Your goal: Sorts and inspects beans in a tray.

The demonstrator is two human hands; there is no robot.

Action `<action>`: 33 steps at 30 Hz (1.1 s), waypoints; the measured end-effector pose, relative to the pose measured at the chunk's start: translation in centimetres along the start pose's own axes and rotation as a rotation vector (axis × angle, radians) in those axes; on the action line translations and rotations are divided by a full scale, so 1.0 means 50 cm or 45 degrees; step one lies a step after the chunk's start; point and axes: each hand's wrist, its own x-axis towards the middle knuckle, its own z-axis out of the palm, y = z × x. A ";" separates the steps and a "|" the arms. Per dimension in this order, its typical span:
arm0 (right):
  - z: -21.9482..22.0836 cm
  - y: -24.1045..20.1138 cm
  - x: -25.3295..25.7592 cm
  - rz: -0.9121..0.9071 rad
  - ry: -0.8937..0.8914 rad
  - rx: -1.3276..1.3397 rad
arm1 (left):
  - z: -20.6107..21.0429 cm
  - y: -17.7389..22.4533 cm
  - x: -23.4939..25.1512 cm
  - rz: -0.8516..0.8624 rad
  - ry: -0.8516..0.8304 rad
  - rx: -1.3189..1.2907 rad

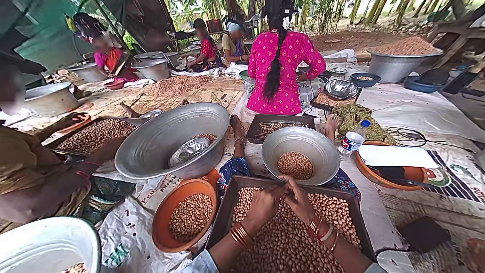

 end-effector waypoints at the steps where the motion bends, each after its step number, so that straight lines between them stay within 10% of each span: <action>1: 0.001 0.002 0.000 -0.007 -0.001 -0.001 | 0.000 -0.001 0.000 -0.001 -0.005 0.003; 15: -0.001 -0.007 -0.002 -0.085 0.217 -0.066 | 0.023 -0.027 0.009 -0.100 0.199 0.020; 22: -0.006 -0.010 -0.004 -0.142 0.348 -0.065 | 0.050 -0.061 0.010 -0.253 -0.340 0.241; 33: 0.004 0.008 -0.001 -0.053 0.266 0.245 | 0.010 -0.043 0.011 -0.342 0.033 -0.526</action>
